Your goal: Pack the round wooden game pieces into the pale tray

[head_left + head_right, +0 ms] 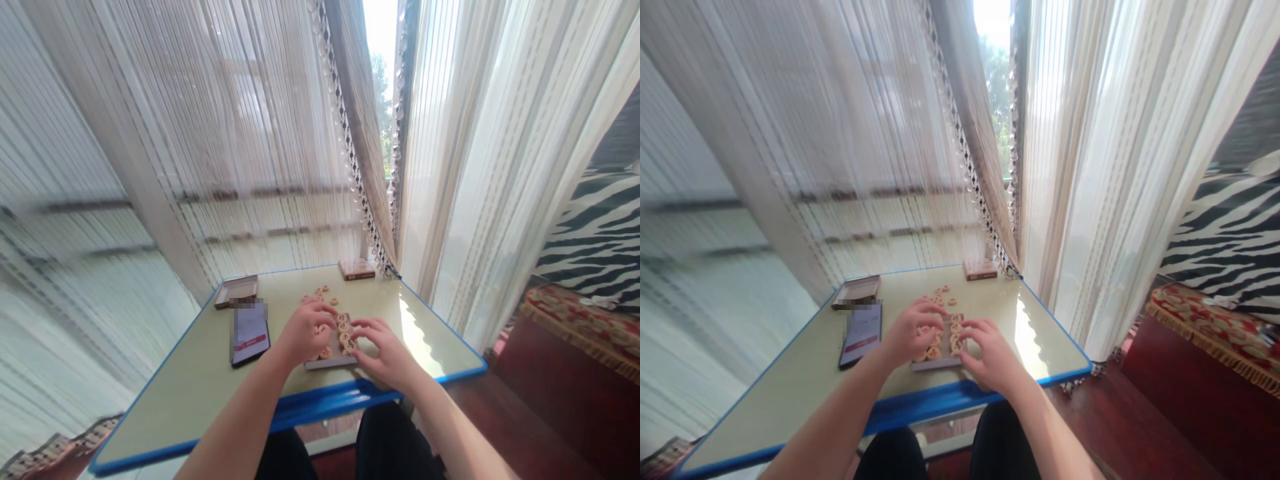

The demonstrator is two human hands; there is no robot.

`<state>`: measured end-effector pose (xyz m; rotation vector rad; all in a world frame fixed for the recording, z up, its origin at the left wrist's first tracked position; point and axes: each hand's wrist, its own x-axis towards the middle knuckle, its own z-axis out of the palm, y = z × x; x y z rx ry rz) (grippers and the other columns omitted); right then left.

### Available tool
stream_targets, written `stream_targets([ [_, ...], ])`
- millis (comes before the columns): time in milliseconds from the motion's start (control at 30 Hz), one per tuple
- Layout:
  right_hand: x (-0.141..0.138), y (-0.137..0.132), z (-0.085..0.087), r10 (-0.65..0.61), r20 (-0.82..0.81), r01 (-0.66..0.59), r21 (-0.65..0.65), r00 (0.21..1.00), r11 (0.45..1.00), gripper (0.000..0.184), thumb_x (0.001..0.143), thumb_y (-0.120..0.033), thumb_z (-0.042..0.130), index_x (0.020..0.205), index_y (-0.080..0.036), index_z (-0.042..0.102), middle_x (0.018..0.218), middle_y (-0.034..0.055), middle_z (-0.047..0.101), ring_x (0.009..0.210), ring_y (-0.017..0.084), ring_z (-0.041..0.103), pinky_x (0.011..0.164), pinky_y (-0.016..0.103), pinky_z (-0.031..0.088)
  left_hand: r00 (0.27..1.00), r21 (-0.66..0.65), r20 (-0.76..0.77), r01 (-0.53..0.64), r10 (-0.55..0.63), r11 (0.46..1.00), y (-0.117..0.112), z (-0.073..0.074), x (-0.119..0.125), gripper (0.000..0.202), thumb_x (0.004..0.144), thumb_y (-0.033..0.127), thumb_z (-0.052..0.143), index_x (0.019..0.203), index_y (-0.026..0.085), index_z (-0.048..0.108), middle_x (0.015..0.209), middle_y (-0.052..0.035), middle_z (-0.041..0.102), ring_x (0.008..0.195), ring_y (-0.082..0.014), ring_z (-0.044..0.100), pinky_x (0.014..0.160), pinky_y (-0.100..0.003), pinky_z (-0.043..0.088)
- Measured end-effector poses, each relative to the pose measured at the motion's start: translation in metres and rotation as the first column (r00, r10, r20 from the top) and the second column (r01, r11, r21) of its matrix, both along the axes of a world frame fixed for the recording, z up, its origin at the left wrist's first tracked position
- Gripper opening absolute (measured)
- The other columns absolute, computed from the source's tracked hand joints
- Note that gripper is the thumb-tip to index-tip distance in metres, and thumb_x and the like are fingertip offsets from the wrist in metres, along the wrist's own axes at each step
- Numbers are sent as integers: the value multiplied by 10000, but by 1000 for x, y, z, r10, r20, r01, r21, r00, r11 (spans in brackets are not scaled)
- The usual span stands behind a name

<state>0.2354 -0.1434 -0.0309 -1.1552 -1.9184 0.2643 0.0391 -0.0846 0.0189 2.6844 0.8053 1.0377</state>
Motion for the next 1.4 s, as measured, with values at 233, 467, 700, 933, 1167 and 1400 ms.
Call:
stream_targets([
  [233,-2,2,0,-16,-23,13,-98,1000,995,167,721,-273,622,873,-215,661,1087,77,538,1098,235,463,971,398,358,994,44,-105,36,-31,998,-26,-7,0,285,632,50,492,754,206,697,805,-34,619,825,-170,519,829,-343,435],
  [467,-1,2,1,0,-18,-2,-131,1000,991,180,709,-263,636,882,-228,671,1055,65,544,1084,228,462,968,385,363,981,49,-186,69,-58,996,-25,-12,6,305,643,88,493,815,227,704,789,-41,612,800,-182,491,781,-343,420],
  [700,0,1,1,-3,-6,2,-133,1000,991,150,711,-257,627,852,-238,674,1046,59,528,1077,221,458,963,372,360,965,42,-244,109,-96,993,-30,-12,11,231,665,120,509,760,214,696,798,-34,647,816,-196,472,786,-349,394],
  [933,1,1,1,18,-14,-20,-144,1000,989,148,710,-268,637,847,-227,674,1012,59,541,1044,218,474,946,363,369,965,37,-243,109,-97,993,-28,-12,10,240,662,114,501,762,212,696,776,-36,653,803,-195,480,782,-345,395],
  [1167,2,1,1,22,-19,-25,-130,1000,991,130,710,-260,640,830,-222,672,969,56,557,1011,211,484,925,356,379,971,56,-219,112,-97,992,-27,-13,9,244,645,78,486,739,191,681,756,-36,637,768,-177,486,761,-332,403],
  [1400,3,2,1,31,-15,-33,-123,999,992,140,708,-259,648,841,-220,674,958,53,561,993,206,491,913,353,385,993,65,-110,57,-50,996,-21,-17,7,277,653,55,454,733,187,684,715,-35,619,765,-170,513,772,-319,415],
])
